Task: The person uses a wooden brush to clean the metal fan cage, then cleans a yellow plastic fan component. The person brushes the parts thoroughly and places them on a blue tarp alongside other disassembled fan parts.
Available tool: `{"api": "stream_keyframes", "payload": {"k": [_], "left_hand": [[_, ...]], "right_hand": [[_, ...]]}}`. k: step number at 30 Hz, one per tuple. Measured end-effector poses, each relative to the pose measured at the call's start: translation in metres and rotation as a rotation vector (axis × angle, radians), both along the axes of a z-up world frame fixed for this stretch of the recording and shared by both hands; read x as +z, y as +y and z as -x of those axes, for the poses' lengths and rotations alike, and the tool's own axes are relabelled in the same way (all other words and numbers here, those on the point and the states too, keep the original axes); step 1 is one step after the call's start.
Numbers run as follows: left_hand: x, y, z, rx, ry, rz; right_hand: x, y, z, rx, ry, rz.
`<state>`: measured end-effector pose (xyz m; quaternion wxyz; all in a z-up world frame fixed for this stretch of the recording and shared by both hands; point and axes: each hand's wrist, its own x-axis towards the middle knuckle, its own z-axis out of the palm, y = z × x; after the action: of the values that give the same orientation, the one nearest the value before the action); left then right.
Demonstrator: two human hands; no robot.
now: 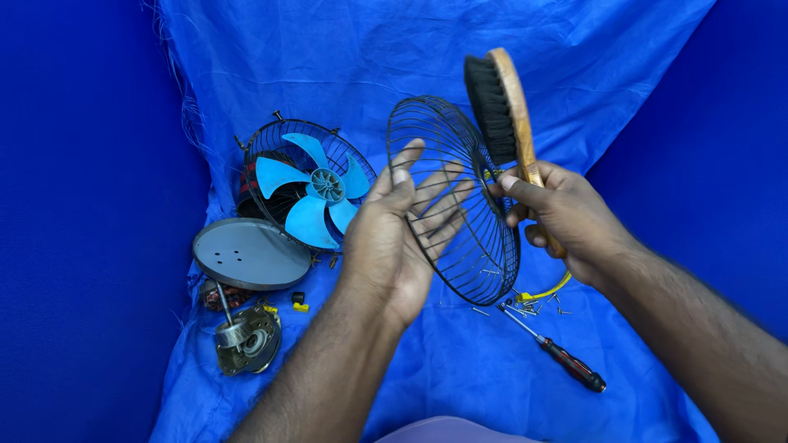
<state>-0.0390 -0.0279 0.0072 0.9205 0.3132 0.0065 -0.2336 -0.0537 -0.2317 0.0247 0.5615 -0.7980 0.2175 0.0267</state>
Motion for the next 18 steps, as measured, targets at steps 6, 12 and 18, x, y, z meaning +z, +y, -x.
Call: {"api": "stream_keyframes", "payload": {"k": [6, 12, 18], "left_hand": [[-0.004, 0.002, 0.022, -0.132, -0.1, -0.072], [0.018, 0.017, 0.0, -0.161, 0.007, -0.165], [0.019, 0.007, -0.013, -0.073, 0.072, -0.048]], "right_hand": [[0.006, 0.021, 0.009, -0.008, 0.03, -0.082], [-0.003, 0.01, 0.01, 0.13, -0.018, 0.076], [-0.006, 0.0, 0.002, 0.309, -0.24, 0.277]]}}
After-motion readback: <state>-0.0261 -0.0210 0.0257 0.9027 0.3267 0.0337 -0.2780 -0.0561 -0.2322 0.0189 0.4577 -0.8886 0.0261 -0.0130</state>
